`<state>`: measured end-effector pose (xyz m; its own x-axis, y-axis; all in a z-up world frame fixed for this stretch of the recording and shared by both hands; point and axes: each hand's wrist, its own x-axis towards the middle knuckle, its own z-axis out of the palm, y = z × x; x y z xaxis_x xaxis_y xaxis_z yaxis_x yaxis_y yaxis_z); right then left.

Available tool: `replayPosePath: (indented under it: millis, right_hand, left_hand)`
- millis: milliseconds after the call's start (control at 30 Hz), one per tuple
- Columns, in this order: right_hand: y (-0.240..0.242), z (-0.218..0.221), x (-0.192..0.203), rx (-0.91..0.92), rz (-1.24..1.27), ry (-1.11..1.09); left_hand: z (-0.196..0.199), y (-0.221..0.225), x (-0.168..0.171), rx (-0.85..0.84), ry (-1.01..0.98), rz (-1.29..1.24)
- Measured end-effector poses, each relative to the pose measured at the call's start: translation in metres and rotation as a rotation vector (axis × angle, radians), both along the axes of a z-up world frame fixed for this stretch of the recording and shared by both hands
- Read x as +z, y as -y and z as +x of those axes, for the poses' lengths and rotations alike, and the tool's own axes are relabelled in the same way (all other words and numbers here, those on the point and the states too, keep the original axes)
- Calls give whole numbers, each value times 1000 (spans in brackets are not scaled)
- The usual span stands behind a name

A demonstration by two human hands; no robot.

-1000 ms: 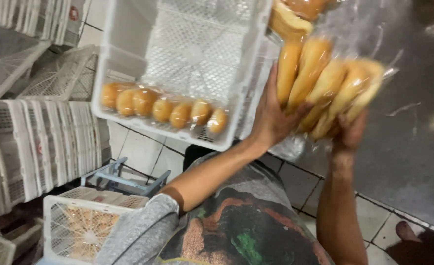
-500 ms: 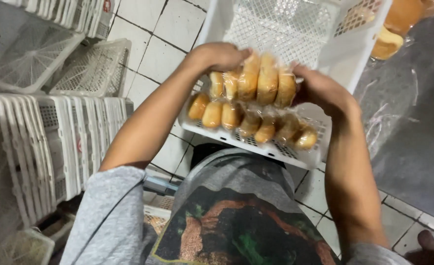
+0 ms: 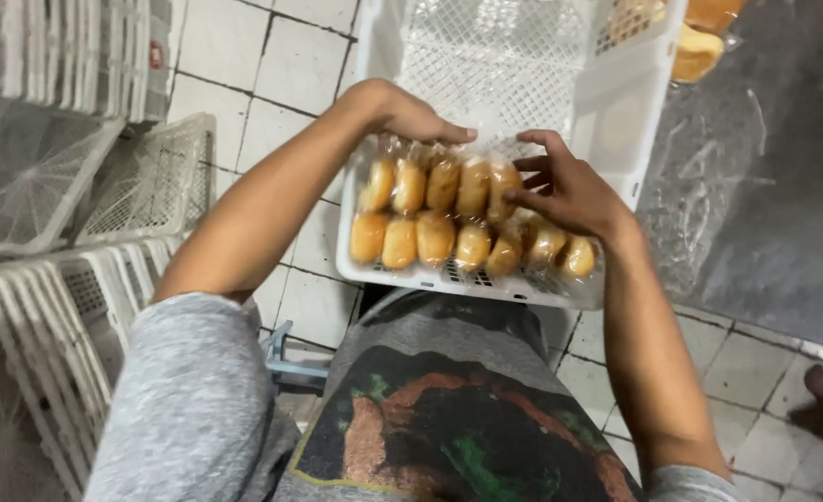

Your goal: The person picks up wrapped bread rolls from a metal table and places them into a white plastic crate, arranging them into rows.

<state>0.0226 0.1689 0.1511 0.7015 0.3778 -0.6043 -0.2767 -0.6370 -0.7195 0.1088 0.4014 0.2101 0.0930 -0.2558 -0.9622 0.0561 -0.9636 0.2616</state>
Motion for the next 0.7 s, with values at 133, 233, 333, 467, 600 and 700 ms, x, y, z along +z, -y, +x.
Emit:
replayPosePath:
  millis: [133, 233, 333, 467, 600, 700]
  right_hand:
    - [-3, -10, -16, 44, -63, 89]
    - [-11, -10, -20, 90, -108, 16]
    - [-11, -9, -5, 93, -115, 23]
    - [-1, 5, 11, 276, -135, 88]
    - [66, 73, 2, 3, 135, 581]
    - [148, 161, -71, -346, -25, 1103]
  left_hand:
    - [7, -11, -86, -169, 118, -187]
    - [7, -14, -84, -279, 214, -167]
    - [1, -3, -55, -7, 231, -365]
    - [-7, 4, -57, -89, 121, -369]
    - [-10, 0, -60, 27, 279, -401]
    - [-22, 17, -18, 113, 410, -409]
